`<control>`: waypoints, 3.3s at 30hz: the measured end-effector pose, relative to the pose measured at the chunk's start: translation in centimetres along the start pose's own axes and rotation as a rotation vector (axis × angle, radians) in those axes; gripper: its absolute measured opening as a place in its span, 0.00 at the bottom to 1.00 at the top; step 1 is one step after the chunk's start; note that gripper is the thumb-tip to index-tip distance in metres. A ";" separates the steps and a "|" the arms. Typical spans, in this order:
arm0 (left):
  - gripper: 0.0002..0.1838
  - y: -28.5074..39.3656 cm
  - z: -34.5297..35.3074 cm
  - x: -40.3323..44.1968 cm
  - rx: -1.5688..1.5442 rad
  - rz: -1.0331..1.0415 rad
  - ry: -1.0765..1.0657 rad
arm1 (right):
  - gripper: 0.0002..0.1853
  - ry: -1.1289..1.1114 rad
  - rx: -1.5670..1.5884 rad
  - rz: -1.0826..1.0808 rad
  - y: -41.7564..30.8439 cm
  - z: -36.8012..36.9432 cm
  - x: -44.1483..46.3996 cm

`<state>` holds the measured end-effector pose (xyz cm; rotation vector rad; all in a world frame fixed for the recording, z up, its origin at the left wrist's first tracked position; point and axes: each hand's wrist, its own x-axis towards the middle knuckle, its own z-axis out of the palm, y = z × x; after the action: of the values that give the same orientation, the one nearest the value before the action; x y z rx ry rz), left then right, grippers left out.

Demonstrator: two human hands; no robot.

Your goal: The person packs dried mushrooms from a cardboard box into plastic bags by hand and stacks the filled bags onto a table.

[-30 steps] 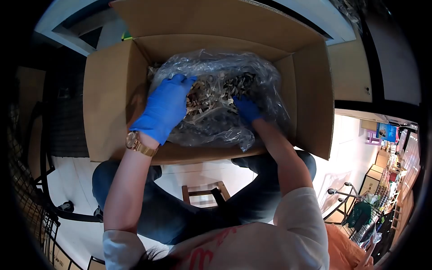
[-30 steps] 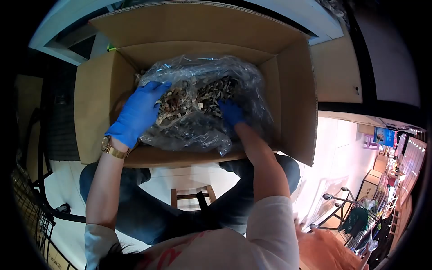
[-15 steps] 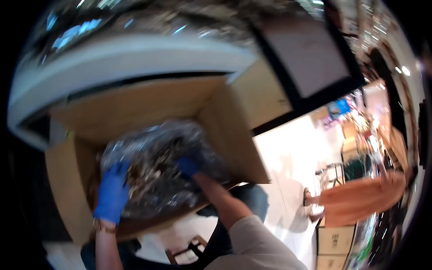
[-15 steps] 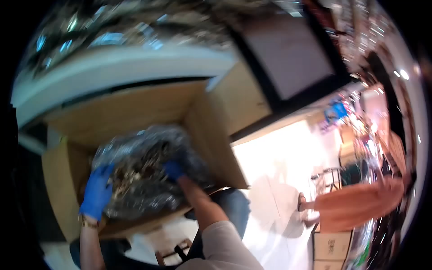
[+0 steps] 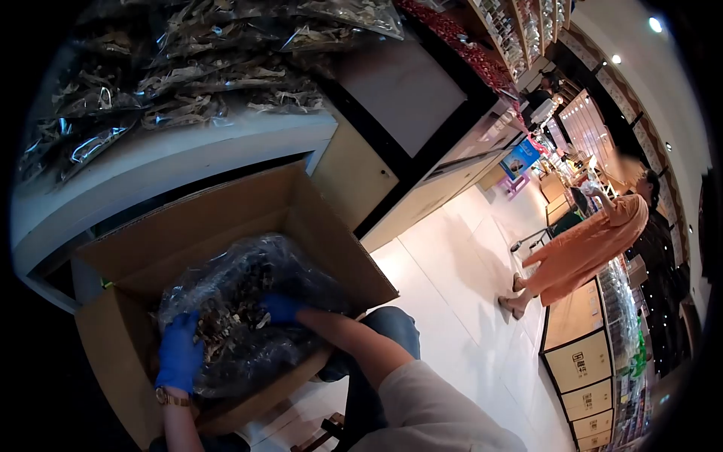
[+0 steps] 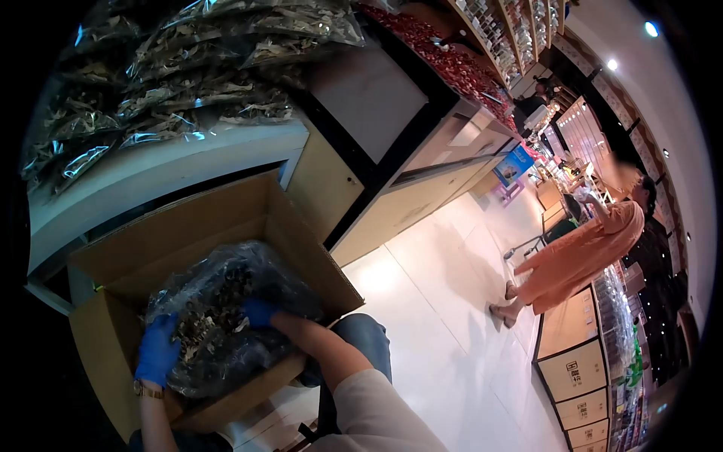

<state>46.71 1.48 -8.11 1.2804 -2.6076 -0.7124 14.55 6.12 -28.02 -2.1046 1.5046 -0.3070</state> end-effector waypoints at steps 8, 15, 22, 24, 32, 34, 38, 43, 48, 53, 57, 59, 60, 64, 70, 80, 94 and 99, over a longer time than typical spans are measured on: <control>0.27 -0.4 0.9 0.6 -0.076 0.098 0.094 | 0.06 0.253 -0.104 -0.271 -3.5 -5.7 2.7; 0.24 0.2 1.4 1.2 -0.183 0.089 0.143 | 0.14 0.109 0.148 0.041 -14.6 -15.9 -0.1; 0.28 1.7 1.7 2.1 -0.221 -0.008 0.036 | 0.24 0.589 0.079 -0.136 -16.3 -18.3 -0.2; 0.29 2.1 2.6 2.6 -0.241 -0.020 0.056 | 0.24 0.653 0.189 -0.105 -18.2 -18.6 -0.1; 0.26 3.6 3.8 2.8 -0.335 0.080 0.154 | 0.31 0.463 0.953 -0.138 -17.4 -13.3 2.0; 0.24 3.6 3.3 2.9 -0.317 0.029 0.090 | 0.34 0.387 0.689 -0.174 -16.1 -12.6 2.2; 0.19 2.9 3.3 3.0 -0.316 -0.001 0.129 | 0.40 0.174 0.035 -0.248 -17.8 -14.1 2.0; 0.21 2.3 4.3 3.5 -0.244 0.041 0.182 | 0.37 0.066 -0.071 -0.183 -17.5 -15.3 1.2; 0.25 2.9 3.2 2.9 -0.286 0.073 0.233 | 0.25 -0.015 0.031 -0.200 -17.6 -17.1 0.3; 0.24 2.3 3.5 3.0 -0.226 0.010 0.203 | 0.23 0.189 0.220 0.005 -16.3 -18.9 0.2; 0.22 2.5 3.1 2.8 -0.207 -0.022 0.195 | 0.25 0.217 0.088 -0.004 -12.9 -15.2 0.3; 0.22 2.5 3.1 2.9 -0.197 -0.004 0.203 | 0.21 0.130 0.082 0.051 -13.6 -14.4 0.8; 0.21 2.4 3.1 3.0 -0.192 0.006 0.213 | 0.21 0.133 0.081 0.050 -14.3 -14.4 1.0; 0.21 2.6 3.0 3.1 -0.194 0.021 0.172 | 0.17 0.222 0.213 -0.044 -16.9 -15.1 1.2; 0.21 3.2 2.4 2.9 -0.194 0.062 0.113 | 0.18 0.302 0.394 0.151 -15.3 -16.4 2.4; 0.21 3.1 2.8 3.0 -0.291 0.118 0.147 | 0.10 0.426 0.381 -0.031 -15.4 -17.5 2.0; 0.13 1.6 0.5 2.4 0.114 -0.267 0.039 | 0.22 -0.061 -0.277 -0.190 -16.9 -13.2 -0.3; 0.13 0.8 0.2 2.4 0.016 -0.267 -0.034 | 0.13 0.015 -0.315 -0.080 -17.2 -10.7 1.9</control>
<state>44.64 0.10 -8.09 1.6562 -2.4985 -0.7601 24.05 5.44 -10.00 -2.4145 1.5634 -0.1195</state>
